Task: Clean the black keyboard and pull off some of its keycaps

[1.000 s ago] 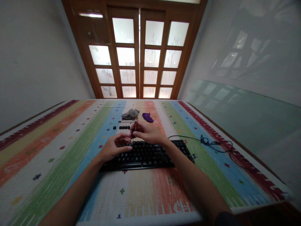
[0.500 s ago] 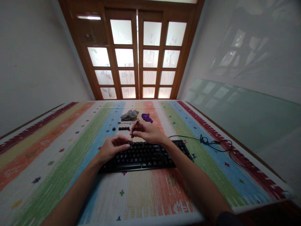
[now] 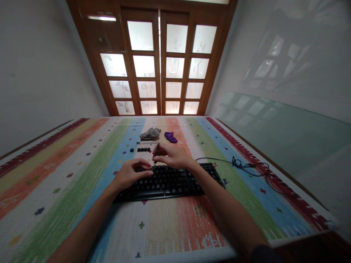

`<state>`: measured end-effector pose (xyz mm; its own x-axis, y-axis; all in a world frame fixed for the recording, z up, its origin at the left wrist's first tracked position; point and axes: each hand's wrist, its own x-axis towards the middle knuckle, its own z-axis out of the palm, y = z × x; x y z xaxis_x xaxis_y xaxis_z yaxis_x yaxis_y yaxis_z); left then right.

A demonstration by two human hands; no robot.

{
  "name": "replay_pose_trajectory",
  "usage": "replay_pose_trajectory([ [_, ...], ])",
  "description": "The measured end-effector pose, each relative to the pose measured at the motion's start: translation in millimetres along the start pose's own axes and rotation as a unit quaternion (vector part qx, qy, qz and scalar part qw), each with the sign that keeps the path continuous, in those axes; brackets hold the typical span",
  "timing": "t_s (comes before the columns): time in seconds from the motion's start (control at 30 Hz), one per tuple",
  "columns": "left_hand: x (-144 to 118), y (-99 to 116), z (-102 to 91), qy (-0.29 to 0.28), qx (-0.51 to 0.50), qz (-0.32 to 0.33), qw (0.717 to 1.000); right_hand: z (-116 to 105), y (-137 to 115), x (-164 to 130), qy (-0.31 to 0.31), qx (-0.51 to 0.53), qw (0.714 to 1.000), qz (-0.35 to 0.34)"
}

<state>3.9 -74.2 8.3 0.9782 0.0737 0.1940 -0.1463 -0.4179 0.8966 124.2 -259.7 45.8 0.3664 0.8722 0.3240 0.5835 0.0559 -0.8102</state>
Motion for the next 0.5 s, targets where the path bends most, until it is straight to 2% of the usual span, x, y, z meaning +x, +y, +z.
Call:
replay_pose_trajectory([
  [0.13, 0.2, 2.5, 0.8, -0.033, 0.110, 0.047, 0.992, 1.7, -1.4, -0.9, -0.013, -0.054, 0.998, -0.008],
  [0.3, -0.2, 3.8, 1.7, -0.029, 0.163, 0.083, 0.983, 4.6, -2.0, -1.2, -0.008, -0.083, 0.997, -0.004],
  [0.5, 0.1, 7.1, -1.8, 0.003, 0.154, 0.088, 0.984, 3.6, 8.3, 1.5, 0.019, 0.037, 0.999, 0.012],
])
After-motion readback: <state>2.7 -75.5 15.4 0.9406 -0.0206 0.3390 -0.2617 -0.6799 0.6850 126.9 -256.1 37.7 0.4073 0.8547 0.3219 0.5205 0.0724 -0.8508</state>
